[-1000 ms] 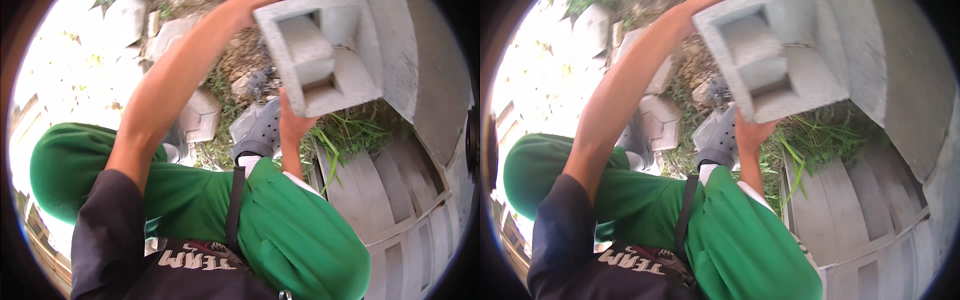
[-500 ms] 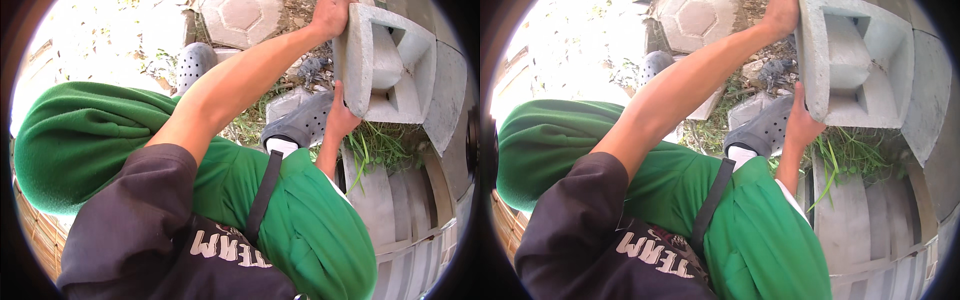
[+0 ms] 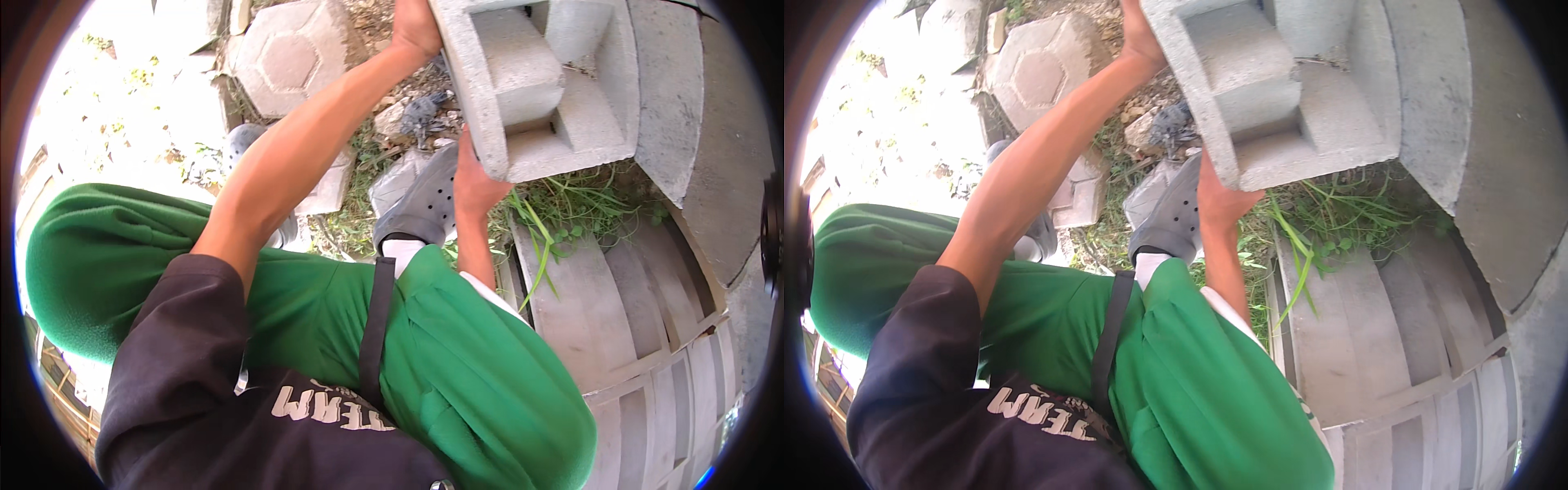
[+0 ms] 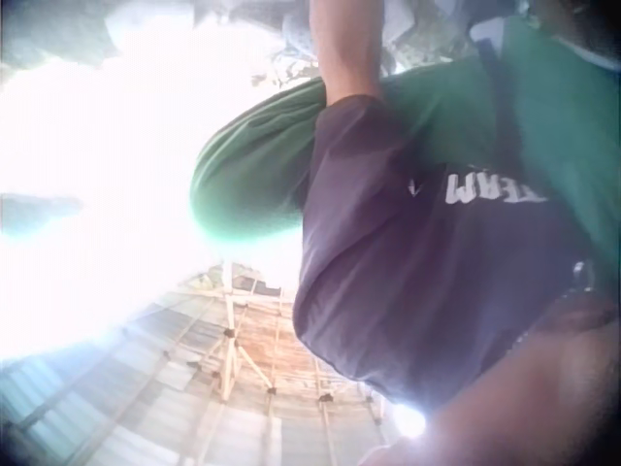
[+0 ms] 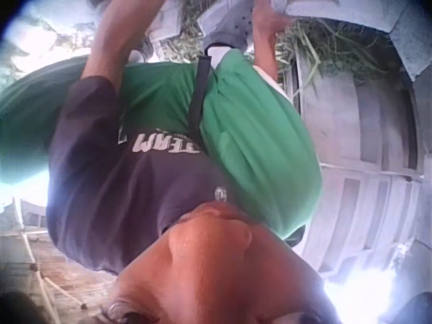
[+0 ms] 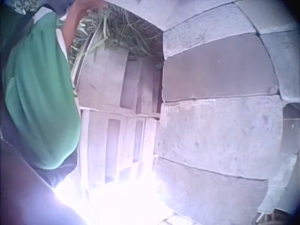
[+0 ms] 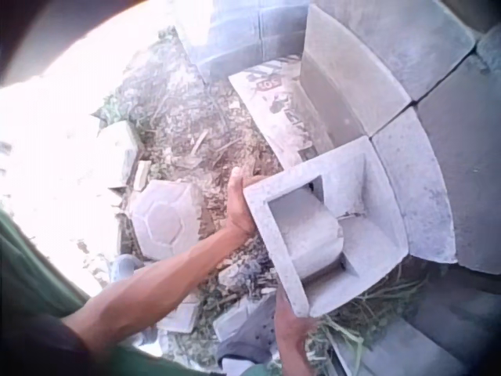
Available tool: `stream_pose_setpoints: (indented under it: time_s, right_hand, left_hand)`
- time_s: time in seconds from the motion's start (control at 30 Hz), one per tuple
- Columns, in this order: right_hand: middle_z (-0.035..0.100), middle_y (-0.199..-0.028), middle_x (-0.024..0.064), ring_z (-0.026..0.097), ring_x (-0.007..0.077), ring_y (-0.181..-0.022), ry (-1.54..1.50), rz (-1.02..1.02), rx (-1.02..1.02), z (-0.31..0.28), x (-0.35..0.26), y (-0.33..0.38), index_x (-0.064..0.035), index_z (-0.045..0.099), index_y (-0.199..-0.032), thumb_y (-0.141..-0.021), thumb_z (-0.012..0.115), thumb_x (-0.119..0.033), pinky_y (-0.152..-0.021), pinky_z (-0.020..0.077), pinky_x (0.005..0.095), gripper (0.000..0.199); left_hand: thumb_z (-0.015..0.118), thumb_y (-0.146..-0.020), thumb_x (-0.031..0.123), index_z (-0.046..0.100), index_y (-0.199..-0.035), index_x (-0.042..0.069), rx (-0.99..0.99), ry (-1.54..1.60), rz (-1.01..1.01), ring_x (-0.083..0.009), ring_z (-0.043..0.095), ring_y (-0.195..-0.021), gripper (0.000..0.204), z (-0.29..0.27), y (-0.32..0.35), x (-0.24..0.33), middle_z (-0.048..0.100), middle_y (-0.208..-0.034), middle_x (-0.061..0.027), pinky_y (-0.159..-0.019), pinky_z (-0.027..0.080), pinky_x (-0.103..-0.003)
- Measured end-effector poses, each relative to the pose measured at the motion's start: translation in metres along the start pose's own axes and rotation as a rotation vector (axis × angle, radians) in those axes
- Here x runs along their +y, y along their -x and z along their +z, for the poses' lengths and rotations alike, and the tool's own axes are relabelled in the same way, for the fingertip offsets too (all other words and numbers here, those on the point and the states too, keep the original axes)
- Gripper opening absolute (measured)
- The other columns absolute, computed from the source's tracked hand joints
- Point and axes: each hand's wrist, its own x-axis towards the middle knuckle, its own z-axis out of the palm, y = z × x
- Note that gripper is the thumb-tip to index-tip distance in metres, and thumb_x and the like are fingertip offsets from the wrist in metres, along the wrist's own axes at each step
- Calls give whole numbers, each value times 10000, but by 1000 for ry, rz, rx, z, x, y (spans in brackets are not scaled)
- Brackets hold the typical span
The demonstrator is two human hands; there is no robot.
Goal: The person moves concrete blocks from one stack to another by hand. They pick up the blocks from a pile on the ground and place them onto a nearby vertical stack, aligning each one on top of the previous block.
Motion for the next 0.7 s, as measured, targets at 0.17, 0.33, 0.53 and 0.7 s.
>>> stream_pose_setpoints:
  time_s: [0.17,0.33,0.53,0.7]
  right_hand:
    - [667,-1027,154,635,320,-928,164,-170,84,7,5,0,11,648,-1029,-736,773,-119,-844,460,417,344]
    - [674,-1023,131,635,319,-920,63,-102,58,7,4,1,8,651,-1032,-742,766,-125,-852,458,405,339]
    - [409,-1361,240,408,357,-1265,-318,92,-292,-25,7,11,62,388,-1316,-764,761,-350,-1032,306,440,783]
    - [141,-1505,222,143,320,-1402,-610,-77,239,-46,-28,-24,80,158,-1417,-876,621,-361,-1125,147,455,838]
  left_hand:
    - [171,-904,624,590,-1099,-120,-39,-174,77,-276,609,-990,876,4,6,9,650,-1049,-198,-950,435,-353]
    - [183,-919,502,634,-1059,-38,72,-425,188,-258,627,-903,717,3,9,4,670,-990,-156,-863,471,-363]
    - [242,-960,410,623,-1152,-25,-105,-513,51,-275,606,-1041,609,15,17,50,660,-1071,-181,-941,431,-351]
    - [338,-938,520,549,-1249,9,-205,-926,-41,-257,513,-1182,635,83,12,108,561,-1277,-127,-1028,356,-365]
